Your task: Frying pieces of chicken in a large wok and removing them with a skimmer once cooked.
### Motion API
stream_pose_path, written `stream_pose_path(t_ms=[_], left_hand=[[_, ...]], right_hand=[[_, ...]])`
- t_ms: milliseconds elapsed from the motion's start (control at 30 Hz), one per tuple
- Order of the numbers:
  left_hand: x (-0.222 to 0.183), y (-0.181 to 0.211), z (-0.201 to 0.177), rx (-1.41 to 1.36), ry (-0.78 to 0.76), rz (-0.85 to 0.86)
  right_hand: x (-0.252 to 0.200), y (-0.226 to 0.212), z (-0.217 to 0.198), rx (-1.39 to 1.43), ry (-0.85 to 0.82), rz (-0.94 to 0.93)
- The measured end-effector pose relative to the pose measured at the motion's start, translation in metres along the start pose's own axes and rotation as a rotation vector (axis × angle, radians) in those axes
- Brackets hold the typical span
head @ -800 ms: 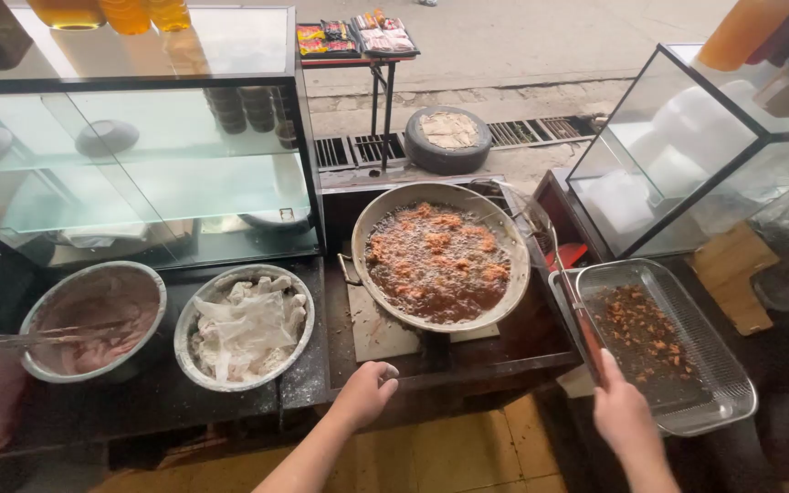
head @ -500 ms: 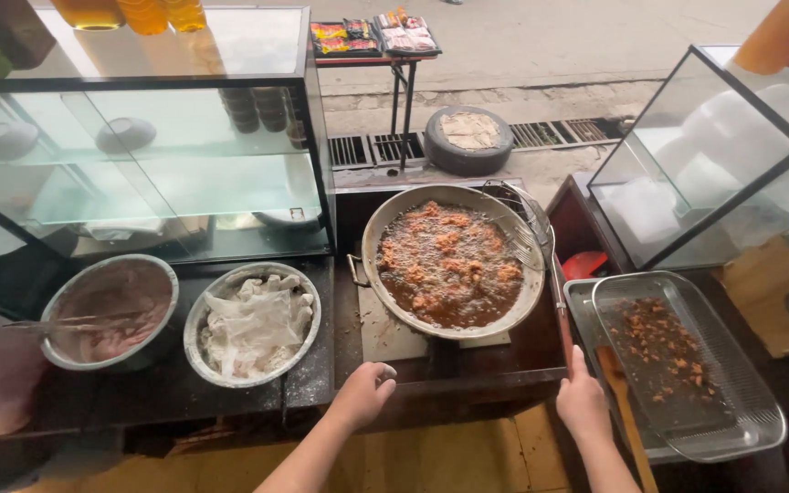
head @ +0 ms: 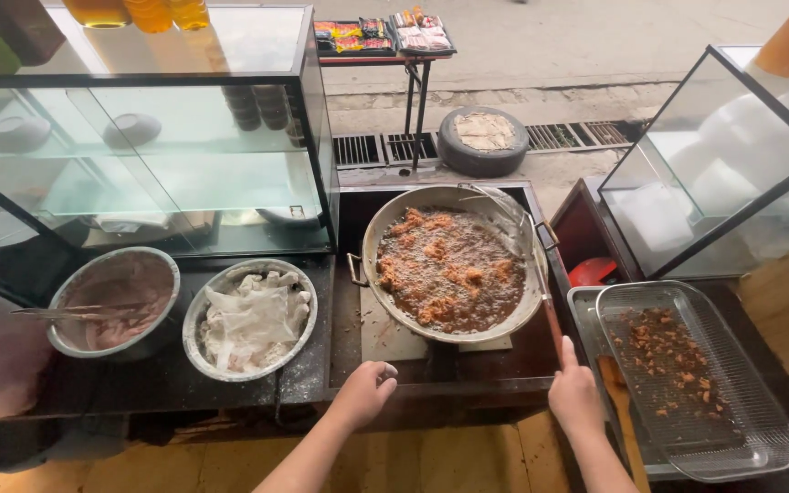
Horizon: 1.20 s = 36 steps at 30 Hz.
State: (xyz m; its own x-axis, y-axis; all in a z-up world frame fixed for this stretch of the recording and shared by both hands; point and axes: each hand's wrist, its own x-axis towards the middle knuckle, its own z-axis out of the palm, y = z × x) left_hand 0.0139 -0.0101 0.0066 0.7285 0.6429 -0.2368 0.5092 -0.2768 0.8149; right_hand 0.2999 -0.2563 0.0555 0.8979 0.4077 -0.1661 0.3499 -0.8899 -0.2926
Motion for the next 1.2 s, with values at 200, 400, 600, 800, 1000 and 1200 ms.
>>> stream_pose_path(t_ms=[200,400,600,800,1000,1200], left_hand=[[0.007,0.001,0.008,0.002,0.011,0.017],[0.016,0.008,0.025,0.0,0.006,0.058],[0.011,0.027,0.028,-0.021,-0.016,0.042],[0.006,0.016,0.02,0.013,0.02,0.042],[0.0,-0.003,0.007,0.003,0.078,0.038],[-0.008,-0.01,-0.013,-0.016,0.081,0.01]], right_hand=[[0.003,0.049,0.015,0.03,0.078,0.007],[-0.026,0.042,0.004,0.069,-0.022,0.026],[-0.034,0.002,-0.002,0.121,-0.181,0.081],[-0.013,0.015,0.0,-0.061,-0.071,-0.037],[-0.003,0.044,0.014,0.087,0.097,-0.1],[-0.043,0.04,-0.002,0.537,-0.169,0.085]])
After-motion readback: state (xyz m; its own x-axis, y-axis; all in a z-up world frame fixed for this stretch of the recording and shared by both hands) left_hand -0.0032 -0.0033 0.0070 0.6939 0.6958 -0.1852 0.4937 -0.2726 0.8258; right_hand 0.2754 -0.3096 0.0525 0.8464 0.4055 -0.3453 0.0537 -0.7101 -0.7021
